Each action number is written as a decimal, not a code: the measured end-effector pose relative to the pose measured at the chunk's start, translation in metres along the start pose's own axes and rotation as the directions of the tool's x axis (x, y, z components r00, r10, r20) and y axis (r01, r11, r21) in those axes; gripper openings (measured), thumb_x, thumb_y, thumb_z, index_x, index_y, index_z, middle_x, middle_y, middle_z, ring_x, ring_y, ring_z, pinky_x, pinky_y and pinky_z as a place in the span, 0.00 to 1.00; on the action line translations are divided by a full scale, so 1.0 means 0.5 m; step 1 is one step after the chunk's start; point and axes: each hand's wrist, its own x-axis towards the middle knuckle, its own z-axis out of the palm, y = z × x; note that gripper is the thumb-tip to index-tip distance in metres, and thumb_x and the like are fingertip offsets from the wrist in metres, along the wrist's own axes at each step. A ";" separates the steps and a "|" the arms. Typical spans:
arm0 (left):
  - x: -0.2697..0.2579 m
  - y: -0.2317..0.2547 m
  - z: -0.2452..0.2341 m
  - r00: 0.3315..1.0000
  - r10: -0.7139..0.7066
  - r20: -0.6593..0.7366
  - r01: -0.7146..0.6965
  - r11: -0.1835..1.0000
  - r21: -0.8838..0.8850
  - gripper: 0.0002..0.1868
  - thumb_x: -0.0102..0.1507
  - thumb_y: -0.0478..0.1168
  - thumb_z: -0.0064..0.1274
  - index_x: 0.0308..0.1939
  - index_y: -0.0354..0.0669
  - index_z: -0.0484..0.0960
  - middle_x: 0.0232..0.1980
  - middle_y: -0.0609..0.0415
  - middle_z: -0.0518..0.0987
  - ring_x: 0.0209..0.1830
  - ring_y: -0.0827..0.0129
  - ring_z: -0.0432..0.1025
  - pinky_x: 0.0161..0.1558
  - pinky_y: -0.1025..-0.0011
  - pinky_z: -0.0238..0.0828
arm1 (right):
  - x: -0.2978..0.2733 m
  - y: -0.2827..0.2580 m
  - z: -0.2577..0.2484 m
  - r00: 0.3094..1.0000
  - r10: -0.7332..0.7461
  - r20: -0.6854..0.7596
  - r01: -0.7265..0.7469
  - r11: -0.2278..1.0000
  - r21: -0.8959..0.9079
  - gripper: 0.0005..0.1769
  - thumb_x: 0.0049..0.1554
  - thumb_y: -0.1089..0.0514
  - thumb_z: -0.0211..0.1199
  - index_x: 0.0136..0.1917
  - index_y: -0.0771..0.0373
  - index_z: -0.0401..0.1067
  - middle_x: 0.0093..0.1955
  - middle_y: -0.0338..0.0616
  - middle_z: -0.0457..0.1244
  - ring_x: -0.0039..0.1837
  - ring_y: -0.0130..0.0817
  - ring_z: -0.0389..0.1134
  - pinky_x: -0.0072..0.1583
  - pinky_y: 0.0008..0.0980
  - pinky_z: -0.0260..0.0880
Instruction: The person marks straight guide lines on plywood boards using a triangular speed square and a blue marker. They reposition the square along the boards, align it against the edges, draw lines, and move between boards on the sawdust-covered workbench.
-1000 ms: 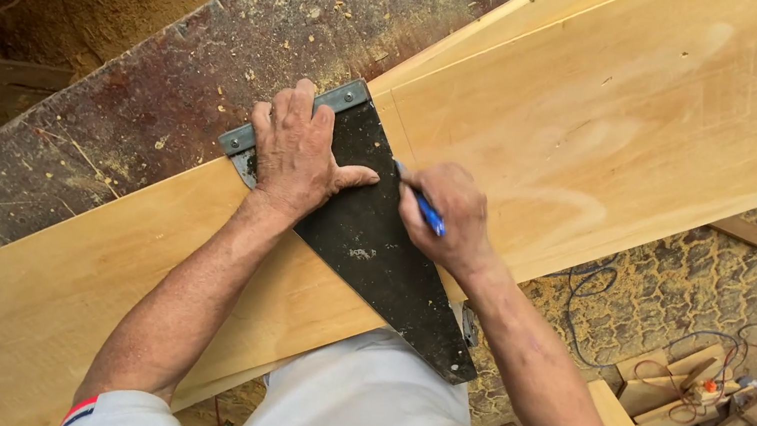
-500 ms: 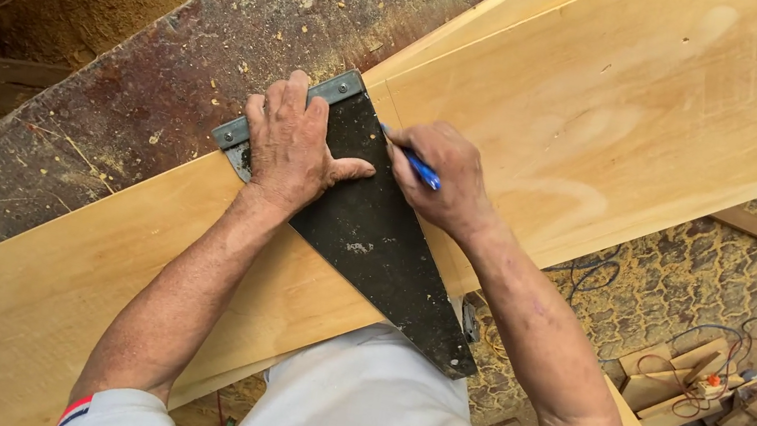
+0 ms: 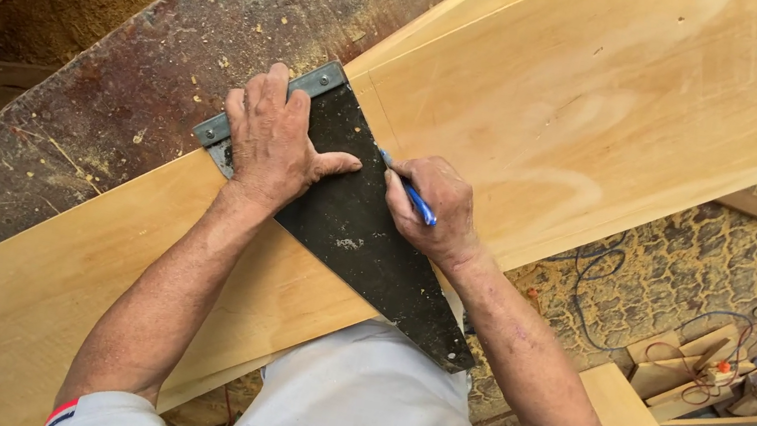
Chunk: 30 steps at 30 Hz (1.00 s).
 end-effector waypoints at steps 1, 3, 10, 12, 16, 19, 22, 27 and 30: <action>0.003 0.002 -0.003 1.000 -0.007 0.009 0.007 1.000 -0.013 0.49 0.42 0.74 0.71 0.44 0.31 0.81 0.59 0.41 0.68 0.63 0.47 0.60 0.63 0.47 0.51 | -0.004 -0.003 -0.003 1.000 -0.008 -0.014 0.007 1.000 -0.019 0.06 0.56 0.66 0.68 0.47 0.65 0.75 0.41 0.48 0.67 0.44 0.45 0.70 0.46 0.39 0.71; 0.003 0.005 -0.004 1.000 -0.010 0.009 0.010 1.000 -0.002 0.49 0.41 0.73 0.71 0.43 0.31 0.81 0.59 0.40 0.68 0.62 0.47 0.61 0.62 0.46 0.51 | -0.034 -0.003 -0.012 1.000 0.011 -0.003 -0.011 1.000 -0.029 0.05 0.55 0.66 0.69 0.45 0.65 0.73 0.39 0.49 0.66 0.42 0.46 0.69 0.46 0.40 0.69; -0.002 -0.001 0.006 1.000 0.003 0.002 -0.003 1.000 0.012 0.49 0.42 0.73 0.72 0.43 0.30 0.80 0.61 0.38 0.67 0.62 0.45 0.61 0.62 0.46 0.52 | -0.038 -0.004 -0.012 0.998 0.065 0.014 -0.065 0.998 -0.018 0.07 0.55 0.67 0.69 0.46 0.65 0.73 0.38 0.50 0.62 0.41 0.48 0.66 0.44 0.43 0.66; 0.000 -0.004 0.009 1.000 0.023 -0.019 -0.022 0.999 0.025 0.49 0.42 0.73 0.72 0.44 0.30 0.80 0.62 0.38 0.67 0.62 0.45 0.61 0.63 0.45 0.52 | -0.008 0.000 -0.003 0.999 0.037 -0.002 -0.037 0.999 0.009 0.07 0.56 0.66 0.69 0.48 0.65 0.74 0.39 0.50 0.63 0.42 0.47 0.66 0.45 0.42 0.67; -0.001 -0.004 0.009 0.999 0.031 -0.035 -0.030 0.999 0.036 0.50 0.43 0.73 0.72 0.44 0.28 0.80 0.62 0.37 0.67 0.63 0.44 0.61 0.63 0.45 0.52 | 0.035 0.015 0.021 1.000 -0.027 -0.005 0.027 0.999 0.046 0.08 0.57 0.66 0.69 0.50 0.65 0.74 0.41 0.49 0.63 0.44 0.48 0.67 0.47 0.42 0.67; 0.000 -0.002 0.005 1.000 0.004 -0.010 -0.004 1.000 0.011 0.49 0.42 0.71 0.73 0.45 0.30 0.81 0.63 0.38 0.67 0.64 0.45 0.61 0.63 0.44 0.52 | 0.085 0.015 0.033 0.997 -0.073 -0.014 0.074 0.997 0.030 0.08 0.58 0.65 0.69 0.52 0.65 0.75 0.41 0.49 0.64 0.44 0.46 0.67 0.47 0.42 0.67; -0.002 -0.009 0.011 0.999 0.038 -0.030 -0.038 0.999 0.012 0.51 0.41 0.73 0.73 0.45 0.28 0.80 0.62 0.36 0.66 0.64 0.45 0.60 0.64 0.43 0.50 | 0.101 0.018 0.036 0.995 -0.093 -0.020 0.094 0.995 0.047 0.06 0.60 0.63 0.67 0.51 0.64 0.73 0.44 0.47 0.67 0.47 0.45 0.69 0.50 0.40 0.69; -0.003 -0.008 0.011 0.999 0.029 -0.034 -0.029 1.000 -0.006 0.51 0.42 0.72 0.73 0.45 0.27 0.80 0.63 0.36 0.66 0.64 0.44 0.60 0.64 0.44 0.50 | -0.027 0.013 -0.038 0.979 0.043 0.198 -0.029 0.997 -0.076 0.05 0.58 0.61 0.67 0.47 0.63 0.75 0.39 0.51 0.66 0.43 0.48 0.68 0.46 0.44 0.68; -0.005 -0.008 0.009 1.000 0.013 -0.024 -0.014 1.000 -0.023 0.51 0.43 0.73 0.73 0.45 0.27 0.80 0.63 0.36 0.66 0.64 0.44 0.60 0.65 0.43 0.50 | -0.121 -0.003 -0.089 0.939 0.160 0.304 -0.127 0.984 -0.126 0.05 0.57 0.60 0.66 0.45 0.63 0.75 0.37 0.51 0.66 0.41 0.48 0.68 0.45 0.44 0.68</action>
